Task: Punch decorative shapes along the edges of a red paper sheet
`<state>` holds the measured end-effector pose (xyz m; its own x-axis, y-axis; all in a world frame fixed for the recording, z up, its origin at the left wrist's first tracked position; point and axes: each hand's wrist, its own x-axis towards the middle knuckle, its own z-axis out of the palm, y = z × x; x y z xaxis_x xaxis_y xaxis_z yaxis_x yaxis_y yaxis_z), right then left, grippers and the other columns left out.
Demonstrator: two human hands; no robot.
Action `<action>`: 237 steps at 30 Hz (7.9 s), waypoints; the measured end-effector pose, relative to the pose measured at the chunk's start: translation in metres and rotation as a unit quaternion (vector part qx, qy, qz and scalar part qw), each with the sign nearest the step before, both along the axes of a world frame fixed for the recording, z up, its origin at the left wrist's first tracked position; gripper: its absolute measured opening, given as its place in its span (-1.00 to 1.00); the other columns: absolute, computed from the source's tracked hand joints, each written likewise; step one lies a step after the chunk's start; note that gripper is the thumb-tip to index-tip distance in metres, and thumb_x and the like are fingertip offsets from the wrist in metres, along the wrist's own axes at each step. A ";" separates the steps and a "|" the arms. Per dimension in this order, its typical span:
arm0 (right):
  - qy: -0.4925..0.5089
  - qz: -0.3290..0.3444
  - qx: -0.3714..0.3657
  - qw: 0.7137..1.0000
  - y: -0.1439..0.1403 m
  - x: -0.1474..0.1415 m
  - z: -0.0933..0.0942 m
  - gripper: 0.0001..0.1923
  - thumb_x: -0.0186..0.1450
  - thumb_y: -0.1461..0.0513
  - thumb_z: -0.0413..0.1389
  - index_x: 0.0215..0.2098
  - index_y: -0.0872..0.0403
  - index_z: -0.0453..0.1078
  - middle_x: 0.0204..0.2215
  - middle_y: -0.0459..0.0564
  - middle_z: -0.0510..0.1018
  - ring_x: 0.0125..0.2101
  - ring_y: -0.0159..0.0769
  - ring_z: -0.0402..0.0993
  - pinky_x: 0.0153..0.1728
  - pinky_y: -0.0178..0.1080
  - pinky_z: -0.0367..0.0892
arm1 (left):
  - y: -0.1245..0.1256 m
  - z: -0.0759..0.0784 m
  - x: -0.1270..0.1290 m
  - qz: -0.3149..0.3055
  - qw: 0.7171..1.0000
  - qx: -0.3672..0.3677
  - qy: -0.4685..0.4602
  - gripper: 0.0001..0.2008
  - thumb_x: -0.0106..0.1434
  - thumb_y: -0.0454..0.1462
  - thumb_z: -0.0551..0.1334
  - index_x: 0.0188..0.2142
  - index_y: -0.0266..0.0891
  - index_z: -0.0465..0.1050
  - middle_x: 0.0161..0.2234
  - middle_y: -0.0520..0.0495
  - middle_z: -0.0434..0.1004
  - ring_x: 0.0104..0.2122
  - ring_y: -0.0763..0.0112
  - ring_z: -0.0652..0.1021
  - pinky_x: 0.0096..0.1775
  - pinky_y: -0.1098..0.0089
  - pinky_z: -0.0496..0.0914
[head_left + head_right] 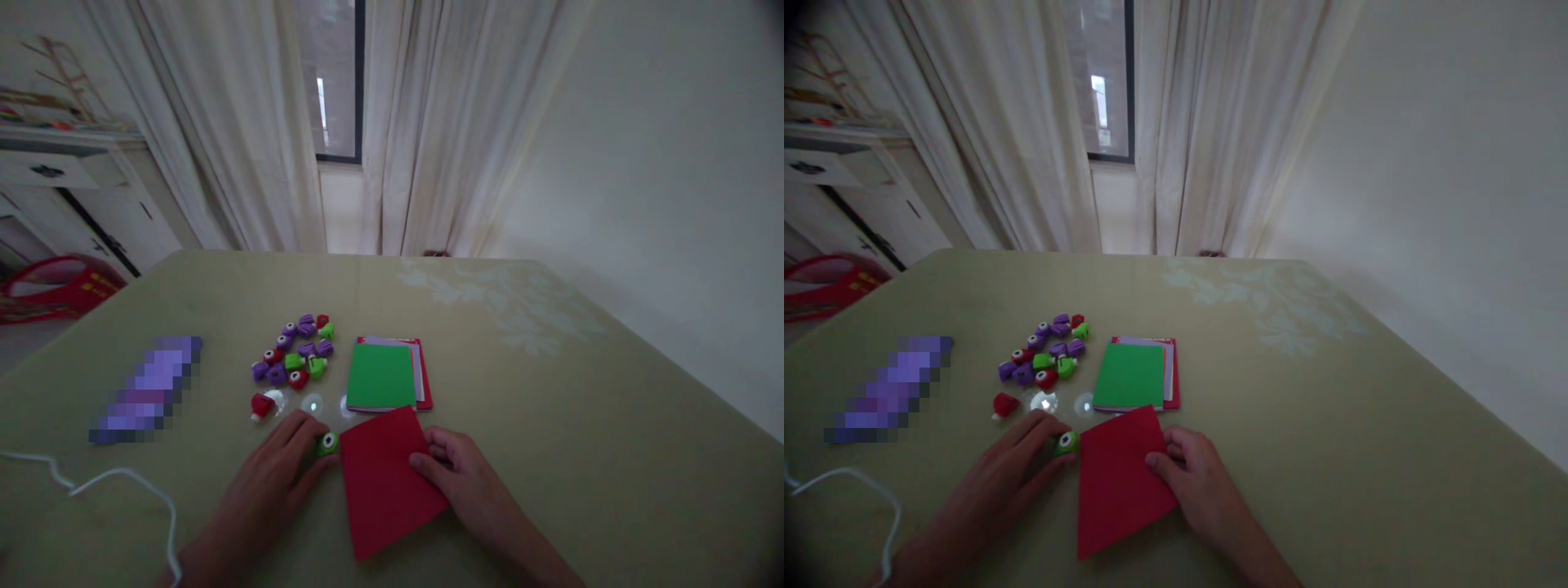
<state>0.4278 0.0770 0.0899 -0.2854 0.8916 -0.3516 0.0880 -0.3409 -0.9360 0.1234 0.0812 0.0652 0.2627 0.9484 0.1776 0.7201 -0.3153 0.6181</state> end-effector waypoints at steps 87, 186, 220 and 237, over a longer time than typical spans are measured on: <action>-0.012 -0.094 0.066 0.993 -0.008 0.016 0.018 -0.50 0.32 -0.13 0.36 0.01 0.04 0.64 -0.13 0.17 0.75 -0.21 -0.04 0.72 -0.24 -0.17 0.64 | -0.019 0.043 0.019 0.016 0.582 -0.387 -0.715 -0.60 0.36 -0.14 0.48 0.14 -0.18 0.67 0.07 -0.20 0.72 -0.24 0.46 0.64 -0.07 0.50 0.59; -0.170 -0.020 0.095 0.981 0.008 0.005 0.005 -0.59 0.38 -0.08 0.21 -0.21 0.10 0.59 -0.38 0.05 0.67 -0.40 -0.20 0.53 -0.42 -0.25 0.34 | 0.001 0.017 0.015 -0.055 0.993 -0.100 -0.031 -0.75 0.50 -0.14 0.23 0.08 -0.07 0.58 -0.02 -0.14 0.58 -0.04 0.08 0.58 0.02 0.14 0.46; -0.172 0.107 0.015 0.979 0.006 0.038 0.029 -0.54 0.37 -0.13 0.26 -0.34 0.09 0.61 -0.35 0.03 0.68 -0.32 -0.13 0.55 -0.32 -0.24 0.37 | -0.028 0.012 0.029 -0.099 0.991 -0.085 0.020 -0.72 0.49 -0.25 0.30 0.13 0.11 0.56 -0.05 0.01 0.63 -0.04 0.17 0.58 0.02 0.20 0.26; -0.316 0.200 0.078 0.924 -0.007 0.042 0.046 -0.82 0.31 0.10 0.37 -0.26 0.04 0.60 -0.38 -0.02 0.62 -0.40 -0.24 0.51 -0.40 -0.28 0.33 | -0.043 0.014 0.047 -0.160 0.982 -0.093 0.027 -0.67 0.39 -0.27 0.42 0.09 0.14 0.58 -0.09 0.04 0.64 -0.10 0.19 0.58 0.00 0.20 0.23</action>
